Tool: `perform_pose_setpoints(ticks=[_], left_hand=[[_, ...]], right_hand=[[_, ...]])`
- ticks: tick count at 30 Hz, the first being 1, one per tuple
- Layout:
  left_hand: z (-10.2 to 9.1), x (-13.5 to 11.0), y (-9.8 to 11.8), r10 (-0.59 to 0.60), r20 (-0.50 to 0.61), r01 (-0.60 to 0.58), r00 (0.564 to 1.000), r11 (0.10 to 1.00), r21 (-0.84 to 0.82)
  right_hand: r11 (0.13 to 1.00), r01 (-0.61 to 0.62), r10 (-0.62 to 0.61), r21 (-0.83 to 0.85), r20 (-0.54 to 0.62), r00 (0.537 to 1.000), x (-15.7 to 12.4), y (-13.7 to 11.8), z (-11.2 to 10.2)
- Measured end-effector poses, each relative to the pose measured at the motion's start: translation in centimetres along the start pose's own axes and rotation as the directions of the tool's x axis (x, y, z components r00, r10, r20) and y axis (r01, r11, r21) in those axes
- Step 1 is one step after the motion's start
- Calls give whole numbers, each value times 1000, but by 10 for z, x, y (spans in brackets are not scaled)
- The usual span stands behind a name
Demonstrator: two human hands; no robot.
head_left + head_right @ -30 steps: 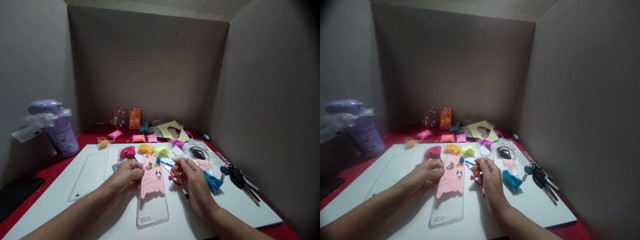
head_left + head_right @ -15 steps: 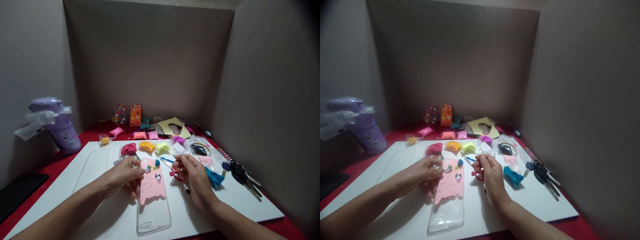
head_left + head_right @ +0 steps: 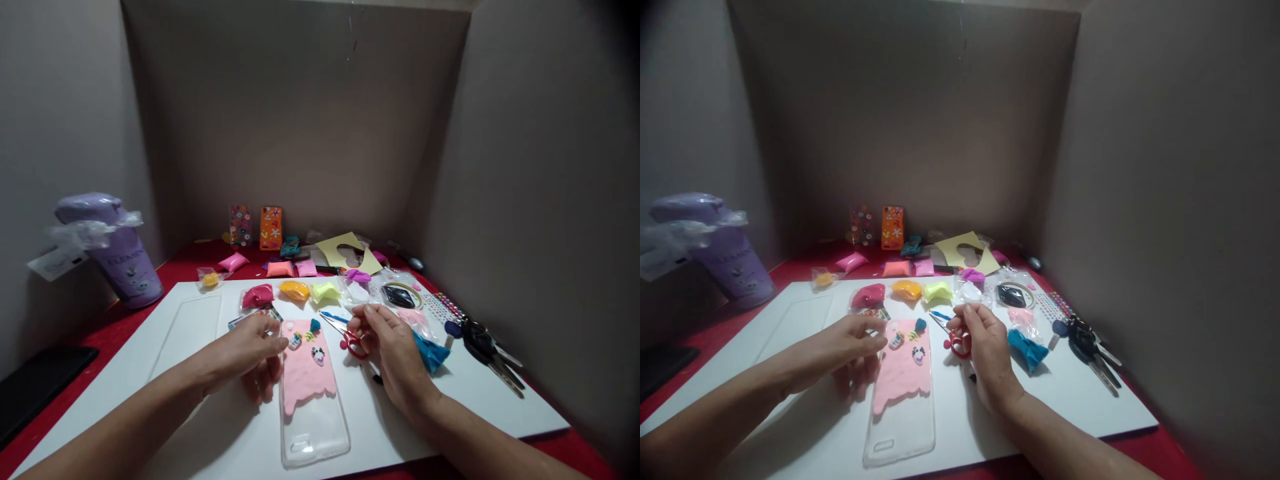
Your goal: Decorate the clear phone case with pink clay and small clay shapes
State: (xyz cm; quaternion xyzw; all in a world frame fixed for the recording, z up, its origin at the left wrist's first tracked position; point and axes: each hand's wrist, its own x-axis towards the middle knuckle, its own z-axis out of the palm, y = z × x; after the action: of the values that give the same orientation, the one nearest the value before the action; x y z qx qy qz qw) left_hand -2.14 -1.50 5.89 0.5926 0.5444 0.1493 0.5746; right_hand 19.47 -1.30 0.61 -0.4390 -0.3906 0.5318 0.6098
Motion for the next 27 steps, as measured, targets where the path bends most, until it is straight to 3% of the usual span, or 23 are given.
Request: perform_pose_setpoints(ticks=[6, 9, 14, 17, 20, 22, 27], left_hand=[[1, 3, -3, 8, -24, -7, 1000, 1000, 17], [1, 8, -7, 59, -142, -47, 988, 995, 87], [3, 10, -6, 155, -281, -73, 947, 957, 281], [6, 8, -5, 232, -288, -114, 929, 921, 374], [8, 9, -7, 258, -265, -133, 929, 901, 413], [8, 11, -9, 262, -260, -135, 929, 897, 422], [4, 16, -12, 316, -321, -164, 893, 891, 423]], right_hand=[[1000, 10, -10, -17, -12, 1000, 0, -2, 0], [998, 39, -40, -45, -20, 999, 1, -6, 0], [930, 203, -163, -306, 152, 975, 8, -10, -5], [761, 361, -259, -539, 257, 931, 10, -12, -10], [411, 570, -397, -712, 423, 815, 10, -16, -15], [255, 634, -422, -730, 506, 752, 10, -19, -17], [99, 674, -329, -732, 615, 716, 12, -23, -19]])
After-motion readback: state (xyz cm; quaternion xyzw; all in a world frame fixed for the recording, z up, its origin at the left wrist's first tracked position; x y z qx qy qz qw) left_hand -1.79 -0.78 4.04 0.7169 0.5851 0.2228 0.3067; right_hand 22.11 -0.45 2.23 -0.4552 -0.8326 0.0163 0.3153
